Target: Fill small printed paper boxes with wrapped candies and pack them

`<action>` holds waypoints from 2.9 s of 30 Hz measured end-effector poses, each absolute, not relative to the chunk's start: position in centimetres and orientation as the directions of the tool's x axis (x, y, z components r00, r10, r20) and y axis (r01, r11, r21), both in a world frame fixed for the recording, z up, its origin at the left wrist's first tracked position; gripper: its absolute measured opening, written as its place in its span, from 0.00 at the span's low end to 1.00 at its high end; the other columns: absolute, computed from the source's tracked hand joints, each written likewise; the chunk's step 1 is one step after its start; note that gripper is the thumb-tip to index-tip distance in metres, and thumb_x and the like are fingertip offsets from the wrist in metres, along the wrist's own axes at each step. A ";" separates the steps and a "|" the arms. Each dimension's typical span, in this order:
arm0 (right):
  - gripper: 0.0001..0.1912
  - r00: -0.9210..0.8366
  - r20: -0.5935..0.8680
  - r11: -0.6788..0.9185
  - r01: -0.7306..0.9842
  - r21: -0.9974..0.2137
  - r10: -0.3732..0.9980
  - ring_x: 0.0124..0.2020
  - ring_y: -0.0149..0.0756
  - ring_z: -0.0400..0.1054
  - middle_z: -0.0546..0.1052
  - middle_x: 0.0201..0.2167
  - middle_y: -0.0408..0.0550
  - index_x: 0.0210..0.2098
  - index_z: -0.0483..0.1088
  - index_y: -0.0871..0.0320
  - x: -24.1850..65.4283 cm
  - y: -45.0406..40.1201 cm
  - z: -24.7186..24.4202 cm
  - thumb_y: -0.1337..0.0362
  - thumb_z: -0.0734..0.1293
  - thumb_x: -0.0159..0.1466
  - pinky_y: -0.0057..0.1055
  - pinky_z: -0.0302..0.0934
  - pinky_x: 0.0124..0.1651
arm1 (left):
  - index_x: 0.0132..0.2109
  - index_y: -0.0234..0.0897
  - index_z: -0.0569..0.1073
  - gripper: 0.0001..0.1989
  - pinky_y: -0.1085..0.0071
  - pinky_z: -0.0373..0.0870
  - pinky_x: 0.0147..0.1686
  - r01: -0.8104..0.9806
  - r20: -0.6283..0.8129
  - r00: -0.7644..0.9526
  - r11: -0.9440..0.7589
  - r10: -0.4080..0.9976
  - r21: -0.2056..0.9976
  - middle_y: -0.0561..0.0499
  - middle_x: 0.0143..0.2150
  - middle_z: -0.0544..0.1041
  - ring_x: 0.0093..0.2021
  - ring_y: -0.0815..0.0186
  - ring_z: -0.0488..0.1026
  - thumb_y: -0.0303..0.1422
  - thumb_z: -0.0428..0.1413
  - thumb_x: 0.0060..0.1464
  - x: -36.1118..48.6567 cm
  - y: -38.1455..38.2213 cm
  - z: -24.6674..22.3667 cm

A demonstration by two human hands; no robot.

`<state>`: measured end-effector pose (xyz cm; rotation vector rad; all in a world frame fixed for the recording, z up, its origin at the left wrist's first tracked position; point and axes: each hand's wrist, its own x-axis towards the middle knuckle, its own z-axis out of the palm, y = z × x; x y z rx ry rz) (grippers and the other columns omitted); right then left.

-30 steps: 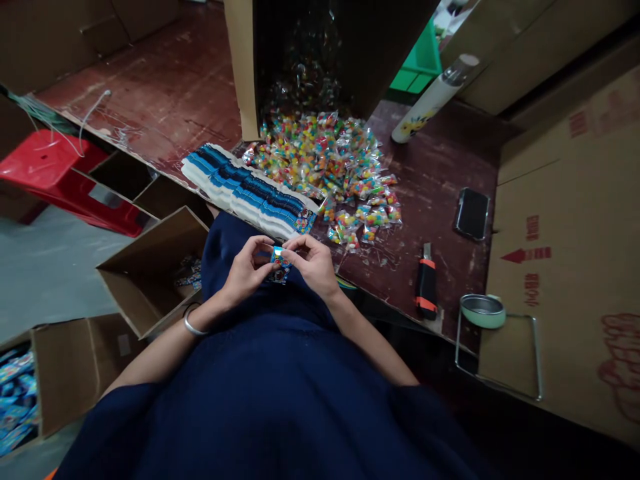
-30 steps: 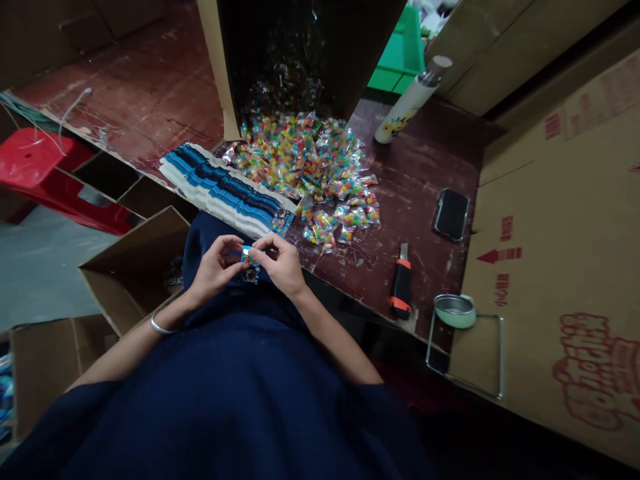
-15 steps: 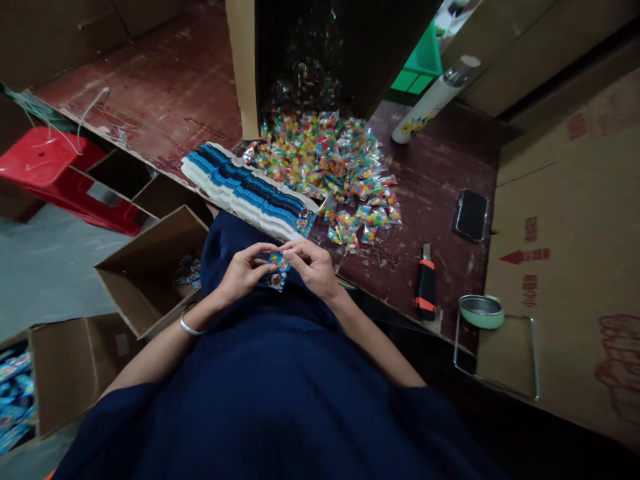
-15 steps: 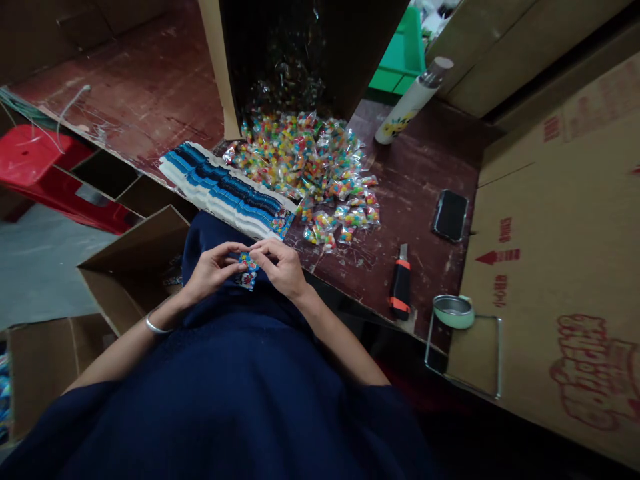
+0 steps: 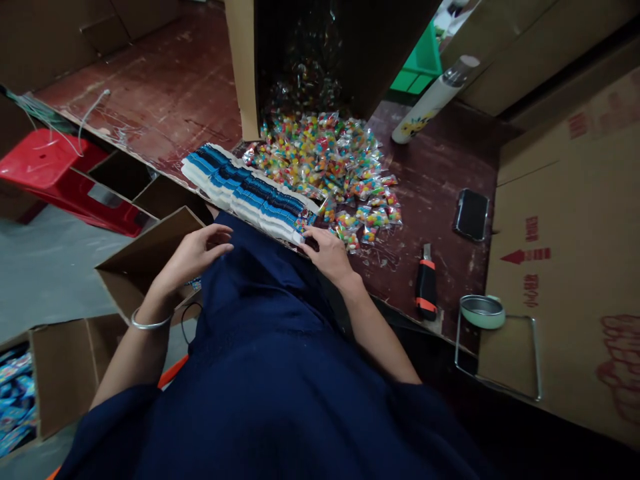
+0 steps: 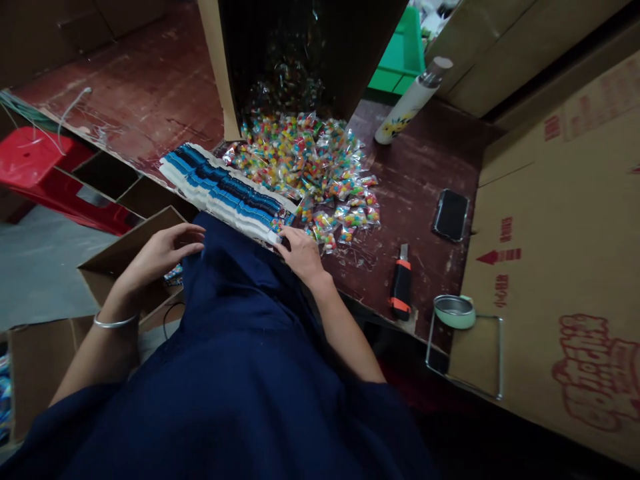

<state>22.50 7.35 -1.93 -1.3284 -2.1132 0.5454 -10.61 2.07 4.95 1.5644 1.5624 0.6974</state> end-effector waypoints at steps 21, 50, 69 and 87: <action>0.25 -0.469 0.203 0.386 0.334 -0.860 0.859 0.26 0.32 0.70 0.78 0.30 0.40 0.58 0.71 0.51 20.0 2.3 4.3 0.52 0.74 0.64 0.30 0.69 0.33 | 0.52 0.36 0.82 0.29 0.62 0.80 0.47 -0.312 -0.231 0.505 0.425 0.832 0.850 0.39 0.49 0.85 0.51 0.49 0.83 0.42 0.75 0.43 -2.1 1.2 2.6; 0.17 -0.033 0.321 0.318 0.248 -0.915 0.947 0.34 0.37 0.70 0.77 0.36 0.46 0.52 0.77 0.50 17.7 1.4 -0.7 0.50 0.70 0.68 0.37 0.69 0.43 | 0.61 0.39 0.71 0.31 0.69 0.80 0.43 -0.114 -0.003 0.117 0.017 0.993 0.993 0.46 0.51 0.77 0.41 0.64 0.80 0.40 0.69 0.53 0.3 -0.3 0.3; 0.14 -0.118 0.279 0.286 0.046 -0.957 0.953 0.43 0.42 0.76 0.80 0.37 0.48 0.36 0.73 0.52 17.1 2.6 1.7 0.48 0.73 0.65 0.41 0.71 0.52 | 0.54 0.41 0.65 0.28 0.70 0.78 0.40 -0.258 -0.067 0.113 0.095 0.991 0.961 0.51 0.43 0.76 0.37 0.67 0.79 0.40 0.70 0.52 0.6 -0.4 1.0; 0.16 -0.245 0.162 0.185 0.076 -0.980 0.956 0.36 0.36 0.74 0.80 0.40 0.48 0.30 0.75 0.55 18.9 3.1 2.4 0.49 0.73 0.65 0.33 0.70 0.38 | 0.58 0.38 0.75 0.24 0.71 0.79 0.43 -0.192 -0.082 0.185 0.118 0.979 0.974 0.48 0.45 0.78 0.41 0.65 0.80 0.32 0.67 0.54 0.3 -0.8 1.6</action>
